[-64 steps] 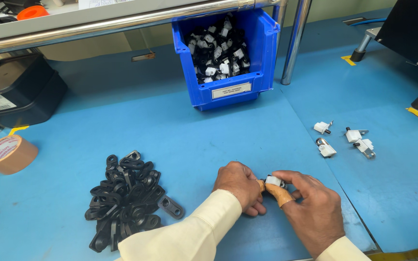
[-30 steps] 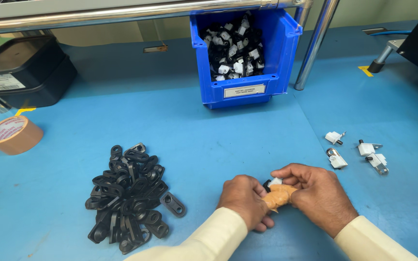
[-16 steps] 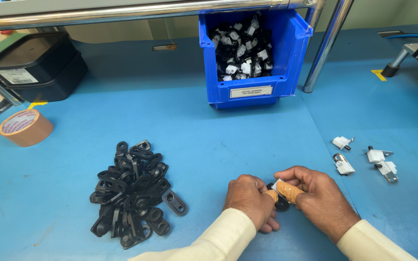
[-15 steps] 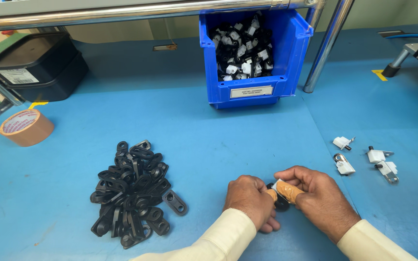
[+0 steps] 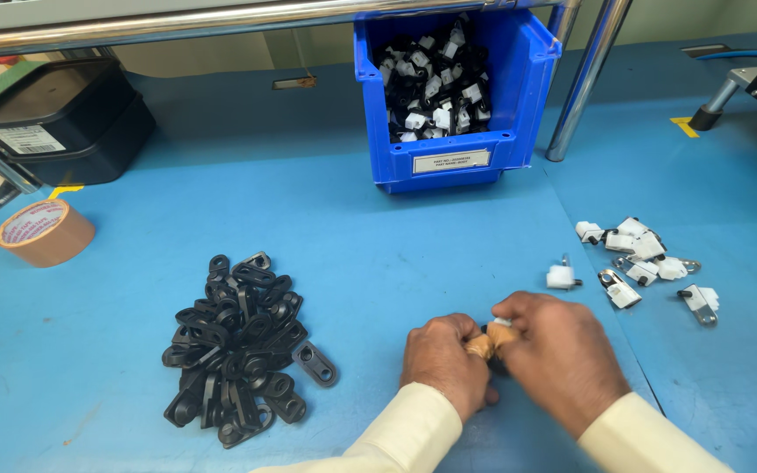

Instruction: The person picks black plastic strap pieces and white latch bodies from the workbench, presses each strap piece onto a latch body by hand, and places the assembled latch onto a growing pile on the right side of the bench, repeating the cycle one piece at a time.

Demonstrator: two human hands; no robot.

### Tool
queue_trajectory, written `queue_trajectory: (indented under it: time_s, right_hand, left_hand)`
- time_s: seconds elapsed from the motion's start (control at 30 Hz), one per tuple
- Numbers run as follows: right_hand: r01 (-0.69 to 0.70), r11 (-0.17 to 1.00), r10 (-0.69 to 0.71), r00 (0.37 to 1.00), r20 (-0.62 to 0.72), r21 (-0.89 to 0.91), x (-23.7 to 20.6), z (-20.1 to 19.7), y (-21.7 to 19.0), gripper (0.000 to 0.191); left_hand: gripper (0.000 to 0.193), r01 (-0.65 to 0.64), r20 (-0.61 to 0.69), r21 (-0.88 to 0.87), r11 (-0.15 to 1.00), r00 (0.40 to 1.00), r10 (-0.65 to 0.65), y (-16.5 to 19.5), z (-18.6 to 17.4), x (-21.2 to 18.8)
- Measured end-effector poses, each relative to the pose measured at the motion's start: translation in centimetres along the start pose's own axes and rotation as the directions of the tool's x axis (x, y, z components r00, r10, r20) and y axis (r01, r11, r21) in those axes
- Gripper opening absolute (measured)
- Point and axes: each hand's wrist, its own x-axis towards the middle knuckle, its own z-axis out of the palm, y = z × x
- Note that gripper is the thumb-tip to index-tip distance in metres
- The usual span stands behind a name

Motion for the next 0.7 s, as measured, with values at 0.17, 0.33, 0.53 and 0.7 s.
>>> queue_trajectory:
  time_s: [0.17,0.33,0.53,0.7]
  right_hand:
    - [-0.326,0.845,0.288,0.945,0.153,0.423,0.5,-0.4,0.2,0.027]
    - [-0.359,0.819,0.340,0.932,0.126,0.447,0.1,-0.3,0.1,0.022]
    - [-0.226,0.925,0.249,0.968,-0.037,0.307,-0.4,-0.2,-0.4,0.025]
    - [-0.094,0.801,0.082,0.996,0.047,0.592,-0.5,0.3,0.8,0.034]
  left_hand:
    - [0.008,0.097,0.030,-0.050,0.994,0.995,-0.096,0.4,0.2,-0.1]
    - [0.031,0.135,0.046,-0.079,0.988,0.990,-0.131,0.5,0.3,0.2]
    - [0.046,0.051,0.175,-0.234,0.971,0.984,-0.010,-0.6,0.9,1.2]
    - [0.049,0.185,0.203,-0.606,0.774,0.976,-0.074,-2.1,0.6,1.5]
